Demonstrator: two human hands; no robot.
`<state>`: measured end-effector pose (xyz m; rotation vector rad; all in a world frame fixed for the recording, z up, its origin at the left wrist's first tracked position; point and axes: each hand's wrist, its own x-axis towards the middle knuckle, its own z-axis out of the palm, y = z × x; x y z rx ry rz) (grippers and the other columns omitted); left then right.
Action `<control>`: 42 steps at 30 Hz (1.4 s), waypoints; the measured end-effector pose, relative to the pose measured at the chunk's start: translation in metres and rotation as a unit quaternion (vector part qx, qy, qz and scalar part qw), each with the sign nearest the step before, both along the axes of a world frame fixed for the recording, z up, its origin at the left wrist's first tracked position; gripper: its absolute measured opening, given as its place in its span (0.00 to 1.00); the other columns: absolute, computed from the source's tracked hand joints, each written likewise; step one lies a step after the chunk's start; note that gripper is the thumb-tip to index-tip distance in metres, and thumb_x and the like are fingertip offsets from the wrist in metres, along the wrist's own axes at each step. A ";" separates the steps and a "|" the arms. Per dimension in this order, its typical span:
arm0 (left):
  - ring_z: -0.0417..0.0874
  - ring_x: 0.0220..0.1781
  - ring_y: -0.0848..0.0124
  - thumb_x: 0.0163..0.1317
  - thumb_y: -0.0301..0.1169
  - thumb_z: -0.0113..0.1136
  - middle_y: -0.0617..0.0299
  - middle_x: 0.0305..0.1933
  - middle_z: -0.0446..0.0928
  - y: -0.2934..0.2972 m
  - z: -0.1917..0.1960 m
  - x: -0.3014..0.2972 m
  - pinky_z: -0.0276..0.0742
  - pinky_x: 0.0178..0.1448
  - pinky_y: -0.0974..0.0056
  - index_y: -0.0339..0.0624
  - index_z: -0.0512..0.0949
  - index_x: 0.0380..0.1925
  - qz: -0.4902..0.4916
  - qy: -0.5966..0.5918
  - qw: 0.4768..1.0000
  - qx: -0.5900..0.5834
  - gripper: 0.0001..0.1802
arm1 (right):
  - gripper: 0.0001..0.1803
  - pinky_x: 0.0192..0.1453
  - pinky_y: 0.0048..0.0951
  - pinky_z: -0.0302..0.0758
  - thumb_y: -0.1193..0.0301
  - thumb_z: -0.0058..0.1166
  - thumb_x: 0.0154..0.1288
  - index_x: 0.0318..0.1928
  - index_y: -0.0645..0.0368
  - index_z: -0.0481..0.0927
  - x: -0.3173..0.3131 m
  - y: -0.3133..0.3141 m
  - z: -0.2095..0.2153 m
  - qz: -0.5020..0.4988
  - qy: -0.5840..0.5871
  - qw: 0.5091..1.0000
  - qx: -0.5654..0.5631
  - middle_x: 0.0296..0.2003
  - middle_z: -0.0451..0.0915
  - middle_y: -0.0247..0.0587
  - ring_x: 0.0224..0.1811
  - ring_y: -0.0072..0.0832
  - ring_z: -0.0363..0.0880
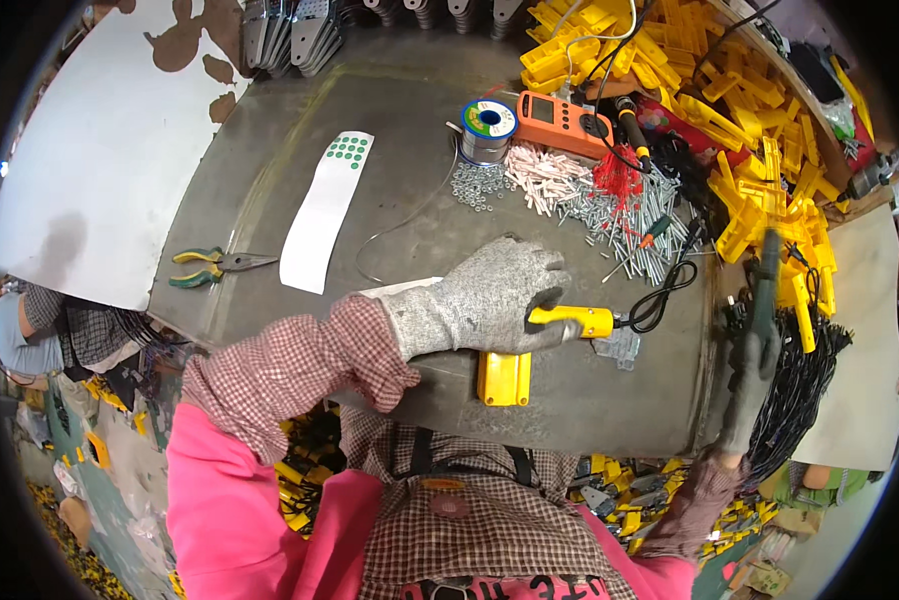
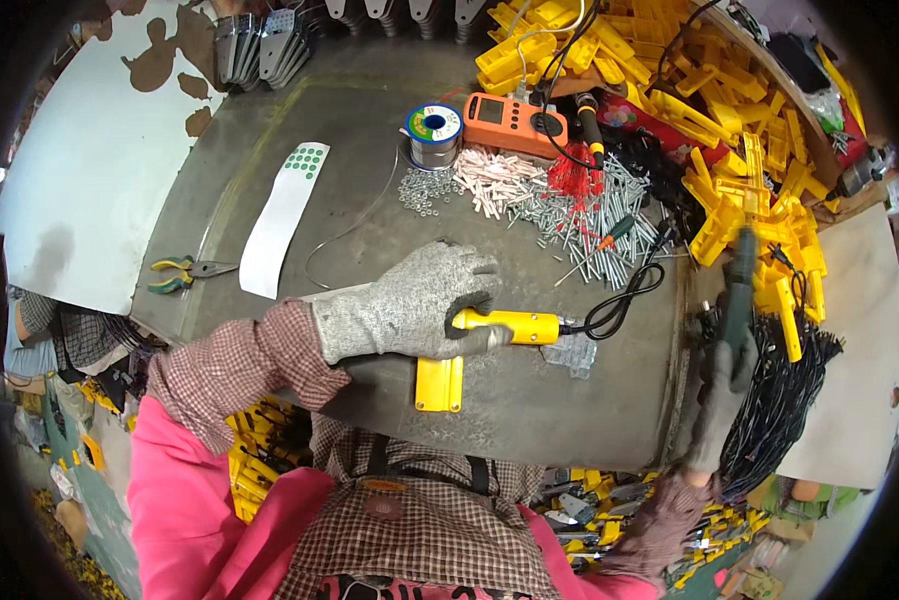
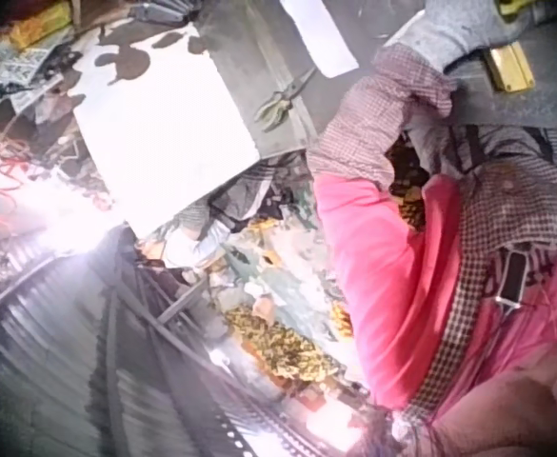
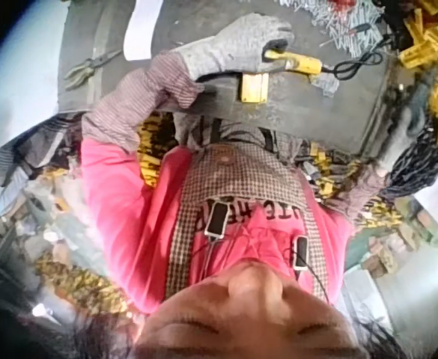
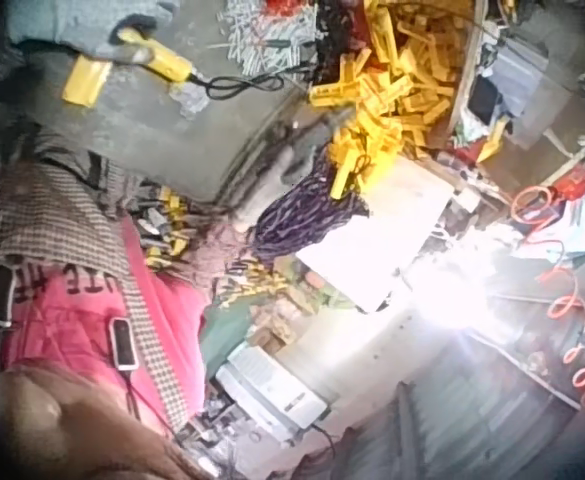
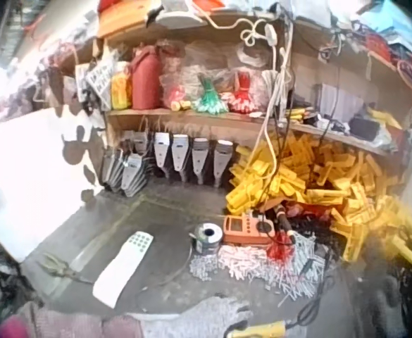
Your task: The person assembles hardware components into a yellow plastic housing by soldering internal wiring with a soldering iron, then securing a metal plate and other components with hardware fasteners using an electric screwdriver.
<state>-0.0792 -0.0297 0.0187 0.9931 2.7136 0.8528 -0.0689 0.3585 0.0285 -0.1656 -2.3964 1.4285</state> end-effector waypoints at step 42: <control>0.67 0.64 0.41 0.33 0.56 0.79 0.41 0.63 0.65 -0.051 -0.025 0.078 0.61 0.69 0.41 0.37 0.58 0.71 0.088 0.046 0.995 0.012 0.66 | 0.31 0.69 0.41 0.62 0.64 0.72 0.52 0.58 0.56 0.78 0.009 -0.138 0.026 0.359 -0.026 0.912 0.199 0.56 0.73 0.45 0.62 0.43 0.67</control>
